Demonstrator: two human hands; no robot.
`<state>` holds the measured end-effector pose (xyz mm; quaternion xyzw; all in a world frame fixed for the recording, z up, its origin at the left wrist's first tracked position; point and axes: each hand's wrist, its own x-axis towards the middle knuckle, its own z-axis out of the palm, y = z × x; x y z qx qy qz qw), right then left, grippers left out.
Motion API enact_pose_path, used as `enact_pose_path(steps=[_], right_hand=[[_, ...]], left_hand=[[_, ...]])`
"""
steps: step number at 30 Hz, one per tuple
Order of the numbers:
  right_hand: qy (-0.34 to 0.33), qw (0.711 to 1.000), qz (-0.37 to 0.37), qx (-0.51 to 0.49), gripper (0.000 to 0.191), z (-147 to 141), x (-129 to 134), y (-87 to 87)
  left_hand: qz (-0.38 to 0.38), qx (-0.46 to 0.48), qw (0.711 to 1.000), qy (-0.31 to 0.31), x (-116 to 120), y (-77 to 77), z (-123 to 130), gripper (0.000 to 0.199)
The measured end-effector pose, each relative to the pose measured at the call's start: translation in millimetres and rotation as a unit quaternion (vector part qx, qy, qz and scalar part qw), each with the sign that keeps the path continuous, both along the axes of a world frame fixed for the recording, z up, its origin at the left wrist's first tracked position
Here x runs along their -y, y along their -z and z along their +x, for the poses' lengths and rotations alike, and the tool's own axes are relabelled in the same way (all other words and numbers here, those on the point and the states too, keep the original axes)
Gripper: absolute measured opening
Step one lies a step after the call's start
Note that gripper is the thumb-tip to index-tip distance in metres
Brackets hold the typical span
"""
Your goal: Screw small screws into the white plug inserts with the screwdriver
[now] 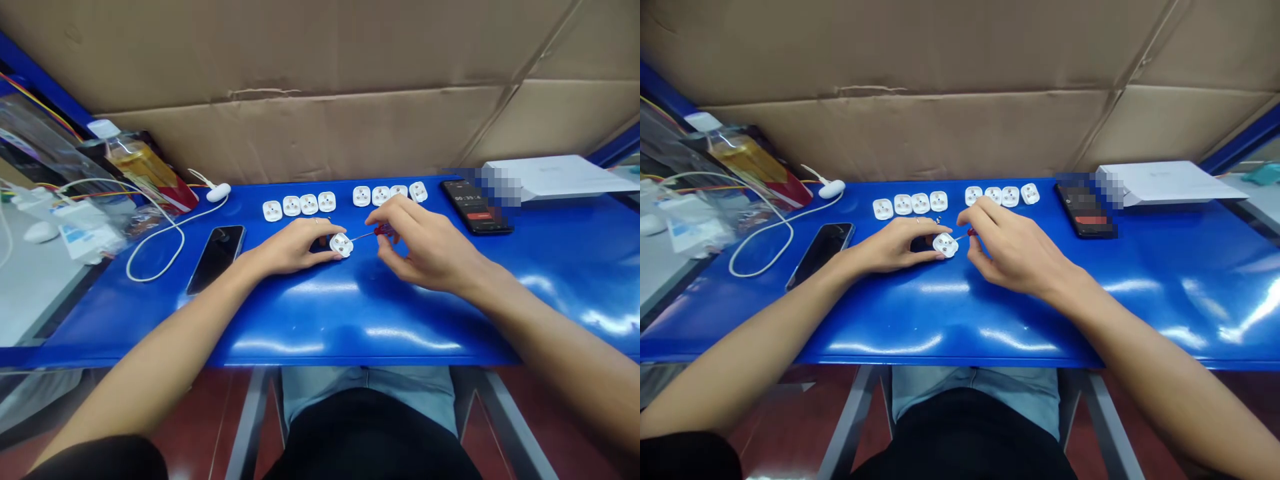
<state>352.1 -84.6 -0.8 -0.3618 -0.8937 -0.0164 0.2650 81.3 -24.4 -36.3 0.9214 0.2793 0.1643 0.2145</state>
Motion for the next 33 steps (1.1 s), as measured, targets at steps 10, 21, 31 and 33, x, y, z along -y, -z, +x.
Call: enact_pose_path(steps=[10,21,31,33], right_hand=[[0.036,0.999,-0.01,0.029,0.022,3.9,-1.7,2.5],[-0.003,1.0,0.011,0.003,0.015,5.4,-1.6,-0.7],[-0.009,1.0,0.005,0.005,0.017,5.0,-0.9,-0.5],[-0.009,1.0,0.006,0.003,0.017,4.6,-0.6,-0.6]], left_hand=[[0.0,-0.004,1.0,0.0,-0.9,-0.1,-0.7,0.046],[0.0,0.0,1.0,0.007,-1.3,0.9,-1.5,0.045],[0.003,-0.003,1.0,0.006,-0.9,0.5,-1.3,0.044],[0.003,0.001,1.0,0.007,-1.0,0.9,-1.5,0.044]])
